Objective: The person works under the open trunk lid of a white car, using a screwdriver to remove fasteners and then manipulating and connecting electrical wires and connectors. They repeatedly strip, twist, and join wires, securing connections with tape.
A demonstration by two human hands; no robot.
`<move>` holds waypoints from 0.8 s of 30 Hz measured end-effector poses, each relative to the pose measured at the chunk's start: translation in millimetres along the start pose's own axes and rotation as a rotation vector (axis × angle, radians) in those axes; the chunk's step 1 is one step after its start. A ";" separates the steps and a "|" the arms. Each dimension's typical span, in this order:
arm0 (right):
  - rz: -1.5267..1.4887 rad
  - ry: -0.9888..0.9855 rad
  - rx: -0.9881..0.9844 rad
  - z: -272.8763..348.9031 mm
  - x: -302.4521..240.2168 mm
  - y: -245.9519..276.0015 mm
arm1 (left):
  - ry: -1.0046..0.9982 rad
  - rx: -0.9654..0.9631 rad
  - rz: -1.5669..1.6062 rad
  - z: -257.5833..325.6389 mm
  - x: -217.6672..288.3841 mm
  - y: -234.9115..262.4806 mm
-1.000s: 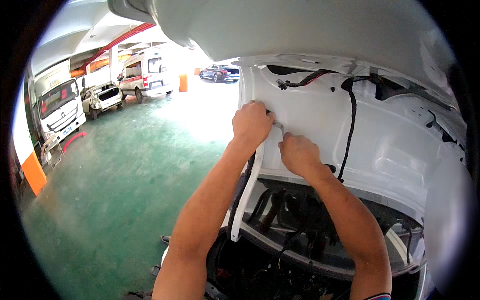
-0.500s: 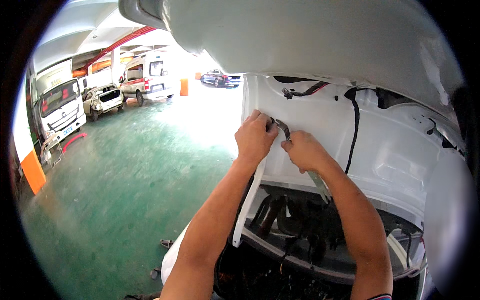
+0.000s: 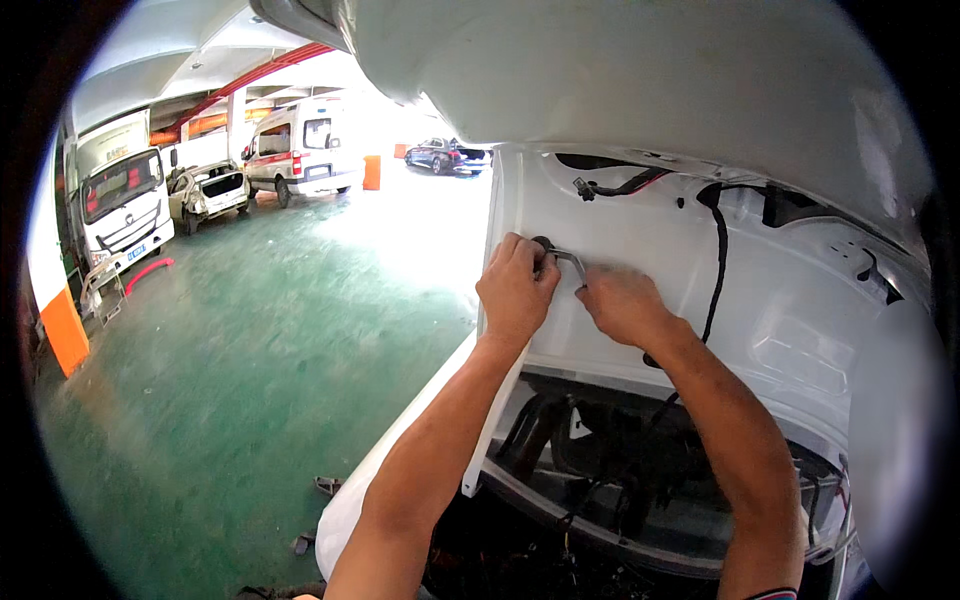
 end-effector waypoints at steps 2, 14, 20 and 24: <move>0.051 0.032 0.003 -0.5 3.3 3.5 | -0.001 0.035 0.023 3.3 0.9 1.5; -0.546 -0.344 -0.075 10.0 -30.0 8.9 | 0.001 0.029 0.051 -2.2 -9.4 3.3; -0.426 -0.282 -0.041 2.6 -14.3 -1.6 | 0.016 0.043 0.087 0.7 -3.2 -1.2; -0.434 -0.310 -0.071 -6.6 -28.1 1.5 | 0.025 0.039 0.102 0.5 -7.1 0.0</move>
Point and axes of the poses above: each hand's wrist, its own z-axis away from the middle knuckle, its own y-axis out of the back of the hand, x = y × z, the point moved 5 cm from there along -z, towards the middle knuckle, and after that the axes turned 13 degrees about -z, right-handed, at the moved point
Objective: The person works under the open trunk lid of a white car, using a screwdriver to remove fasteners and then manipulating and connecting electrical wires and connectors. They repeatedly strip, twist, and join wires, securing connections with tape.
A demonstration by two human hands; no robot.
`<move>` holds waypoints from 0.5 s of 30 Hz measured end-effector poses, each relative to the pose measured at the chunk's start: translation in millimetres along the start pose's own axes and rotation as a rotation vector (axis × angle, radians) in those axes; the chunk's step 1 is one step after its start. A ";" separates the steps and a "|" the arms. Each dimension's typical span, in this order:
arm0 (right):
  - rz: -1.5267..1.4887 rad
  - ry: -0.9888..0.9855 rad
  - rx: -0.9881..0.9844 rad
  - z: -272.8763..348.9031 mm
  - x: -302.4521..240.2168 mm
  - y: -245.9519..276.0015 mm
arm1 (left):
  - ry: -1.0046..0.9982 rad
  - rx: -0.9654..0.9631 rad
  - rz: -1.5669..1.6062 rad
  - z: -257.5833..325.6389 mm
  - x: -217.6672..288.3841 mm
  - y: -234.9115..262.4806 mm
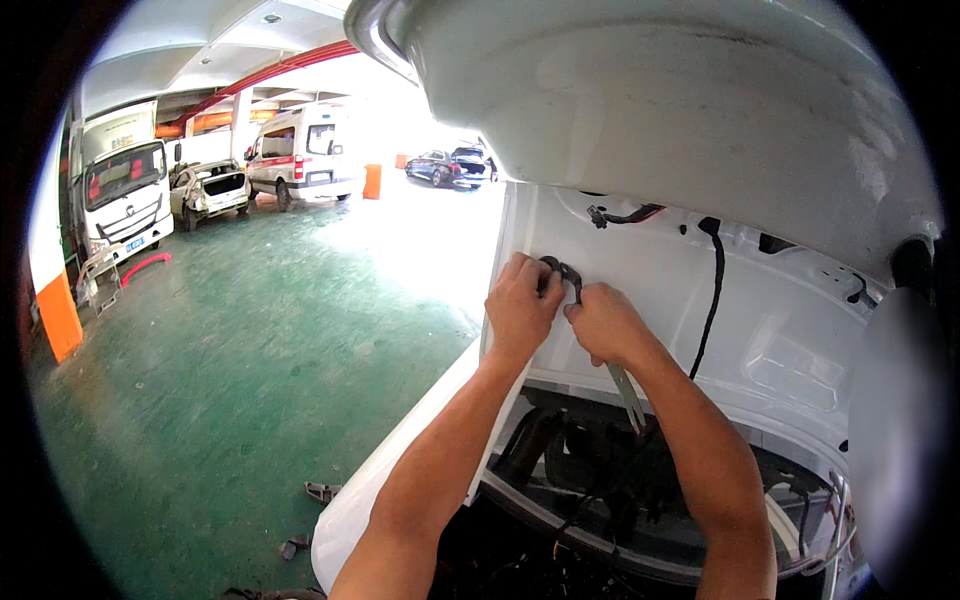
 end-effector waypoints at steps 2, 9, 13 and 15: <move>0.000 -0.022 -0.027 -0.1 -7.6 0.4 | 0.001 0.030 -0.006 0.6 -0.3 1.4; 0.400 0.491 0.255 -5.9 41.5 0.3 | 0.054 0.045 0.046 13.2 6.3 1.1; 0.482 0.543 0.252 -9.3 45.5 3.5 | 0.160 0.023 0.177 6.1 7.3 8.8; 0.498 0.544 0.266 -9.6 41.9 3.4 | 0.039 -0.024 0.114 -5.1 10.0 13.7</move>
Point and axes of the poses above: each hand's wrist, its own z-axis away from the middle knuckle, its own y-axis out of the back of the hand, x = y × z, the point moved 5 cm from there along -z, towards the middle knuckle, and after that the axes turned 13 degrees about -z, right-handed, at the moved point
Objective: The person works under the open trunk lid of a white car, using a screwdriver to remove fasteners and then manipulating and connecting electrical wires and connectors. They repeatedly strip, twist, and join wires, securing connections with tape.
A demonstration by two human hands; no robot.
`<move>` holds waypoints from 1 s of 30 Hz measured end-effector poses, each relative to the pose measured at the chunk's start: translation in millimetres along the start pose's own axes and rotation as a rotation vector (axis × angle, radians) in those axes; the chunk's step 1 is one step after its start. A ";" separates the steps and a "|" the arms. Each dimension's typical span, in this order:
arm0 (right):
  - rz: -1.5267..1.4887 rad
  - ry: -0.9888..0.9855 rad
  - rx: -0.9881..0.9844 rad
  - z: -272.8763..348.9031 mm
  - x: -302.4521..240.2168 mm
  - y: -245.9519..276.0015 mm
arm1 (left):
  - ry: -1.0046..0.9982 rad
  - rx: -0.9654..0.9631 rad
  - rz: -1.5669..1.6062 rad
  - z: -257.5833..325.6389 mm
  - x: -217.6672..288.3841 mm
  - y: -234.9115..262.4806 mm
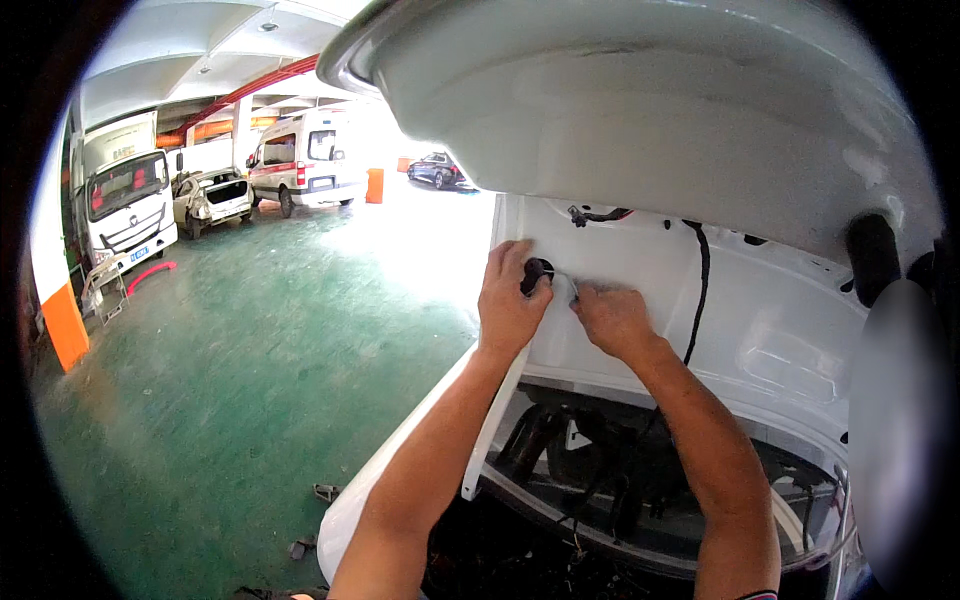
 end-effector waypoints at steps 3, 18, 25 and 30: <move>0.000 -0.017 -0.013 3.1 -0.2 -1.4 | -0.333 -0.168 -0.213 -3.6 1.3 -1.1; -0.798 -0.361 0.134 127.4 -57.5 81.3 | -0.236 -0.344 -0.508 -9.2 16.6 -9.4; -1.348 -0.277 0.666 161.8 -86.5 139.2 | -0.190 -0.691 -0.349 -45.9 0.3 -3.4; -1.484 -0.028 0.899 208.7 -91.1 181.7 | 0.066 -0.720 -0.114 -42.5 -11.3 3.9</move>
Point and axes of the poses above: each hand's wrist, its own z-axis away from the middle knuckle, its own y-axis out of the back of the hand, x = y × z, the point moved 5 cm from there along -z, towards the middle knuckle, and after that the axes turned 13 degrees about -z, right-handed, at the moved point
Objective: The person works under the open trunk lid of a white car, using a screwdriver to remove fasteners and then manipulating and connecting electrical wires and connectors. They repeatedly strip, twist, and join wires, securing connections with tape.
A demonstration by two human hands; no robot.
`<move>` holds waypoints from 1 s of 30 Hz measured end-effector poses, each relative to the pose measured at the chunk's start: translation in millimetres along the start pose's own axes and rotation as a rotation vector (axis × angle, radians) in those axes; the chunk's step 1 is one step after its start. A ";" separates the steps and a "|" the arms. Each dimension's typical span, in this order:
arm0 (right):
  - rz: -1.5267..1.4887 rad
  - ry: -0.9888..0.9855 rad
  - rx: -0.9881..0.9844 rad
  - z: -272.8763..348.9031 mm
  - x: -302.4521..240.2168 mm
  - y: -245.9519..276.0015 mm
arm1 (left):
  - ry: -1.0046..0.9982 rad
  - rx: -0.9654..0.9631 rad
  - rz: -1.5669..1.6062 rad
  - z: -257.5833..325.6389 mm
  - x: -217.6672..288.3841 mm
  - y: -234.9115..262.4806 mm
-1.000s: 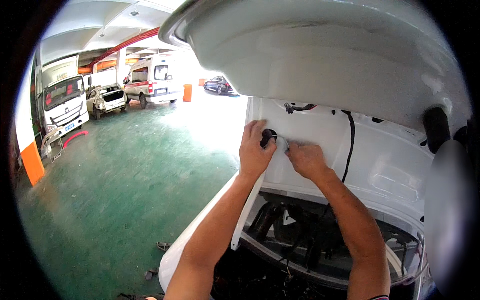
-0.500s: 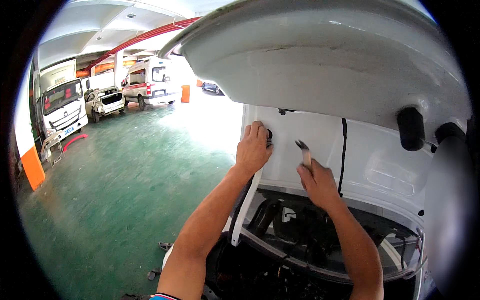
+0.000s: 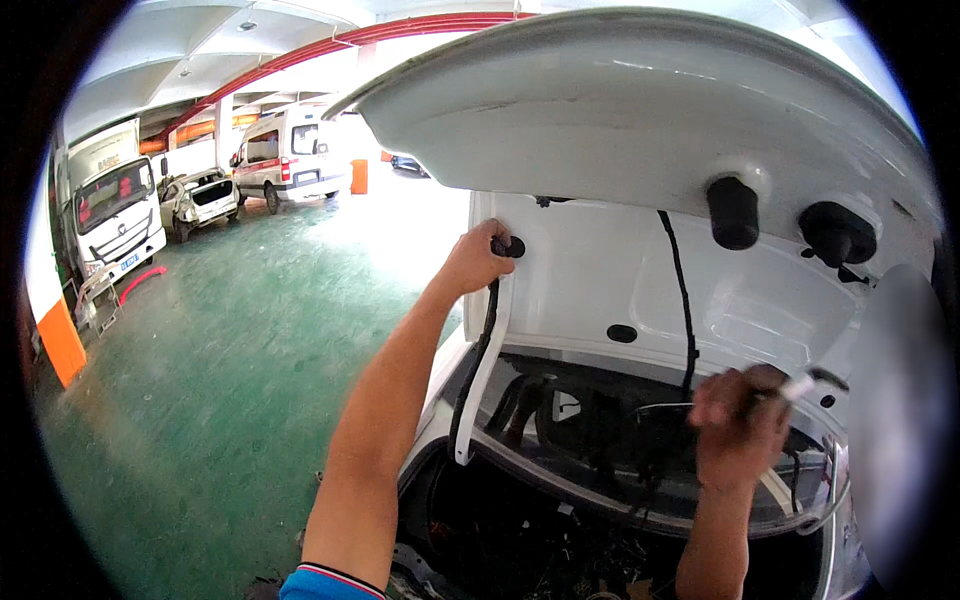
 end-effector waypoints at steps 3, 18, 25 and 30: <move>-0.144 0.133 0.103 13.9 -43.1 24.8 | 0.041 0.192 -0.103 9.1 12.3 -13.7; 0.703 -0.188 0.376 -19.5 -8.9 59.4 | 0.360 0.046 0.332 -4.4 -5.5 -28.4; 0.895 -0.442 -0.024 -51.9 98.9 58.5 | 0.428 0.046 0.638 -6.2 -25.6 -35.8; 0.705 -0.353 0.118 -55.2 102.7 51.6 | 0.415 0.154 0.551 3.4 -10.9 -42.0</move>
Point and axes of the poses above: each hand's wrist, its own z-axis away from the middle knuckle, its own y-axis out of the back of the hand, x = y × z, the point moved 5 cm from there along -z, towards the middle knuckle, and after that the axes turned 13 degrees about -z, right-handed, at the moved point
